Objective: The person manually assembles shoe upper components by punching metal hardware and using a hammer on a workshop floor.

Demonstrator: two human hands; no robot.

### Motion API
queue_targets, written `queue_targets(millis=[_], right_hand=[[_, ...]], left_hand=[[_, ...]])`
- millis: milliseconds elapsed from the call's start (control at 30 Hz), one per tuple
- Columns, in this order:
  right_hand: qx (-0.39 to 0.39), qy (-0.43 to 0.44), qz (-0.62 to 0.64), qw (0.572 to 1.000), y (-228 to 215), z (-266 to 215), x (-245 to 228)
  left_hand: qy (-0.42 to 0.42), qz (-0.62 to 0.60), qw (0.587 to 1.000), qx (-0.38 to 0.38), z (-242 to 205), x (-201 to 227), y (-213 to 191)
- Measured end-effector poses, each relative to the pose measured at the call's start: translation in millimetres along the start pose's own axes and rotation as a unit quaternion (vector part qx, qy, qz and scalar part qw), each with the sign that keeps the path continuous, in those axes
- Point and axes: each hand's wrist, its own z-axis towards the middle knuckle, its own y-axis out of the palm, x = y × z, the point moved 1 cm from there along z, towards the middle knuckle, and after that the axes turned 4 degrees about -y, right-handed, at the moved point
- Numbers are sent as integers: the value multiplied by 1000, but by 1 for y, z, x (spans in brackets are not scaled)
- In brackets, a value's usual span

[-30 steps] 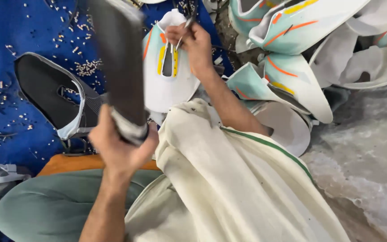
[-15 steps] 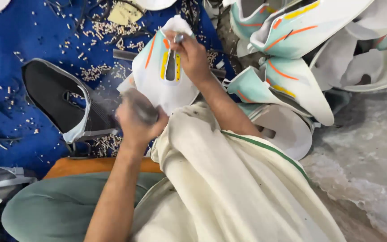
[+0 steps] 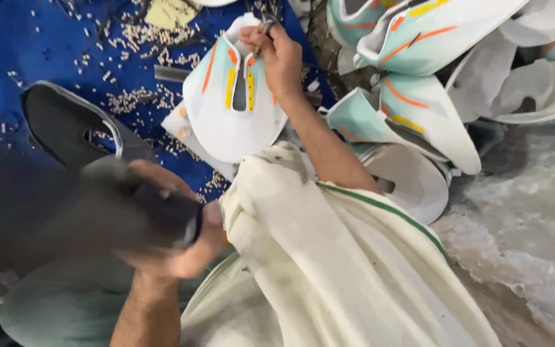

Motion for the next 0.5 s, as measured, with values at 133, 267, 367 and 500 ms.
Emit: queue_targets(millis=[133,267,367,500], right_hand=[[-36,-136,-214,967,13,-7,-44],[-71,-206,-351,911,2,-10,-16],[37,-72,-111,991,-29,2,32],[93,45,231,968,-18,12,-14]], left_hand=[[154,-160,975,-10,30,-38,28],[-42,189,978,-77,13,-118,45],[-166,197,962,-92,-10,-115,29],[-142,138,980,-19,-25,-76,-2]])
